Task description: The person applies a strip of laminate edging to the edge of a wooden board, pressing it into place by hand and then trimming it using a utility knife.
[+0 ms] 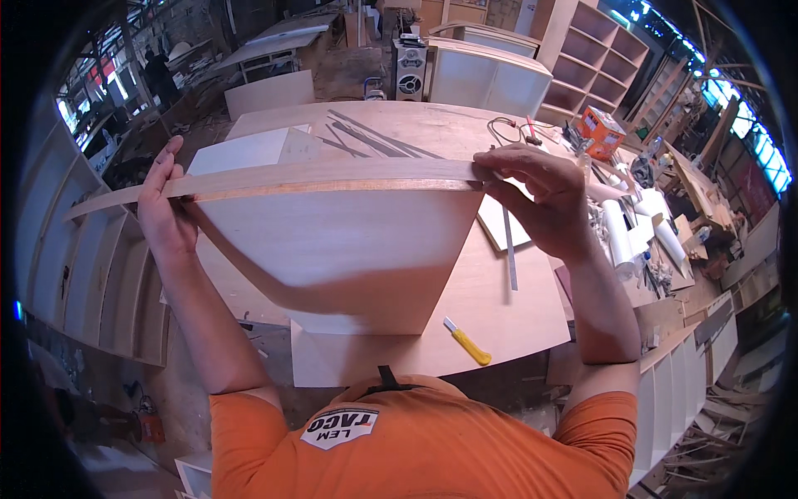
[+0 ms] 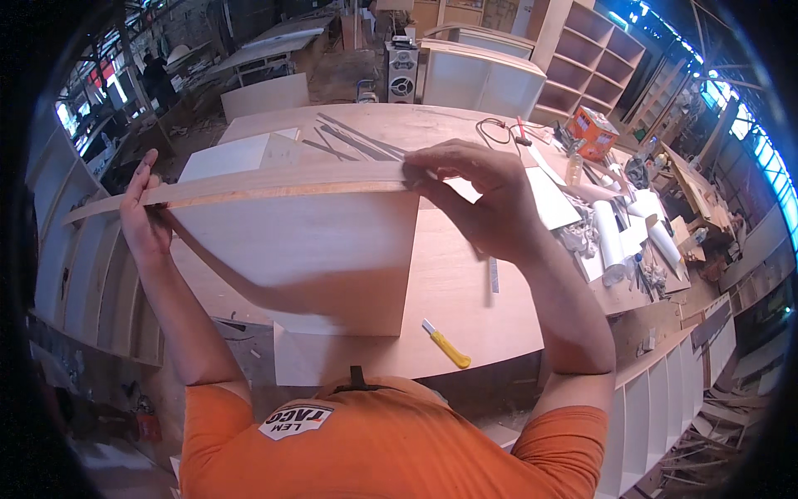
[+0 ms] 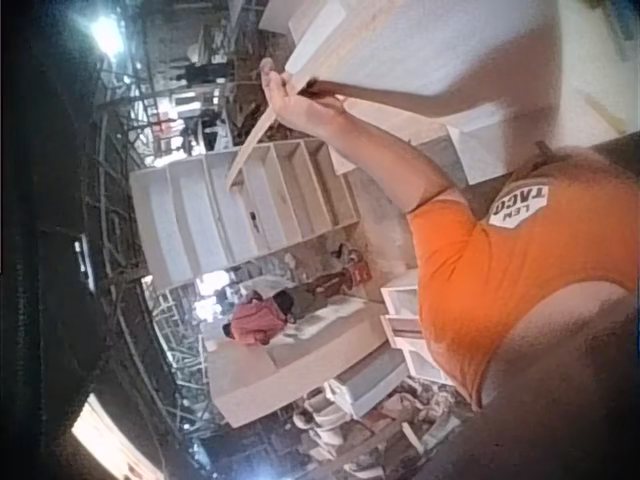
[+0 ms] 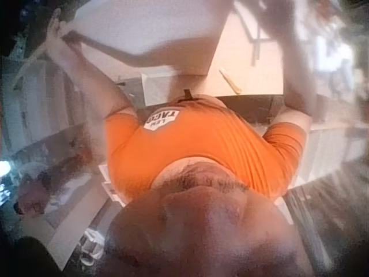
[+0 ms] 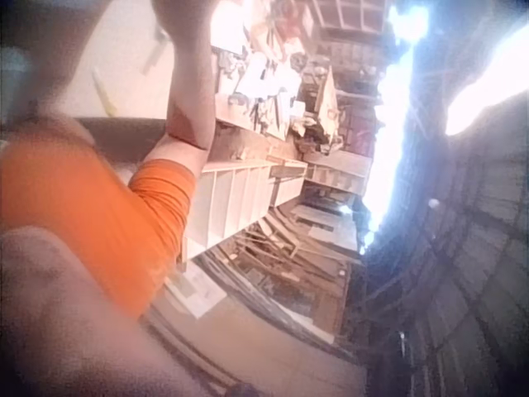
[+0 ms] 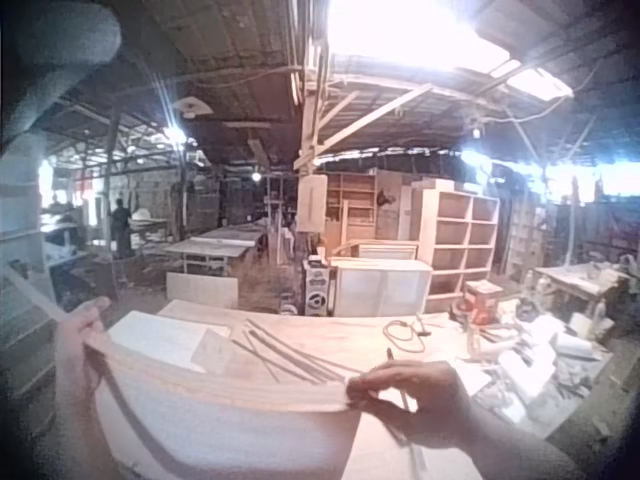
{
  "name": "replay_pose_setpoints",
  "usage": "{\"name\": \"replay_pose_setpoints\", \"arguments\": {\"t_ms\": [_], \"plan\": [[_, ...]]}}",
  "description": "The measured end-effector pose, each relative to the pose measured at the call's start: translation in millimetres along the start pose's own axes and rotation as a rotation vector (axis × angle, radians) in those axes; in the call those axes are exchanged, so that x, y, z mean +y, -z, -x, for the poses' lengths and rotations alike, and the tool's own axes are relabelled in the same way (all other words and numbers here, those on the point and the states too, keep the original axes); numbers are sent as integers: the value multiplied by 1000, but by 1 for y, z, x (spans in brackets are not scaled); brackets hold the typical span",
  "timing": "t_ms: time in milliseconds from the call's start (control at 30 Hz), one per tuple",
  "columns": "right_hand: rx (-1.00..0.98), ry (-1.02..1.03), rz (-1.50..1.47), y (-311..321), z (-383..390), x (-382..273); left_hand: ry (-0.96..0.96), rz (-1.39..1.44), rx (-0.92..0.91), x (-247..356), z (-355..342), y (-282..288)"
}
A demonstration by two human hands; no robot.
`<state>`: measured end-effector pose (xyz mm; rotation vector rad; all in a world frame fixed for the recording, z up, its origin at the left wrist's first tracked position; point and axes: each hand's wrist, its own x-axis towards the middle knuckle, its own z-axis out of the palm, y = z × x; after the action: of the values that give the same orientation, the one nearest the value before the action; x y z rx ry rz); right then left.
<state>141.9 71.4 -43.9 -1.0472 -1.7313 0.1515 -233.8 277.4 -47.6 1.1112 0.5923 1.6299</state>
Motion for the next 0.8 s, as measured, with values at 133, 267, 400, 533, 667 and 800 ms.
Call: {"name": "replay_pose_setpoints", "arguments": {"t_ms": [133, 267, 400, 533, 667, 800], "plan": [[30, -31, -121, -5, 5, 5, 13, -18, -14, -2, -3, 2], [66, 10, -211, -12, 9, 10, 29, 4, 38, -3, -2, 2], [94, 22, -168, -16, 11, 5, 37, 14, 96, 0, 2, 1], [115, 25, -105, -15, 17, 3, 50, 39, 119, -1, 4, -1], [121, 23, -83, -16, 19, 1, 28, 51, 145, 1, 7, -1], [144, 38, -53, -17, 20, -4, 9, 31, 109, -3, 1, 17]]}}
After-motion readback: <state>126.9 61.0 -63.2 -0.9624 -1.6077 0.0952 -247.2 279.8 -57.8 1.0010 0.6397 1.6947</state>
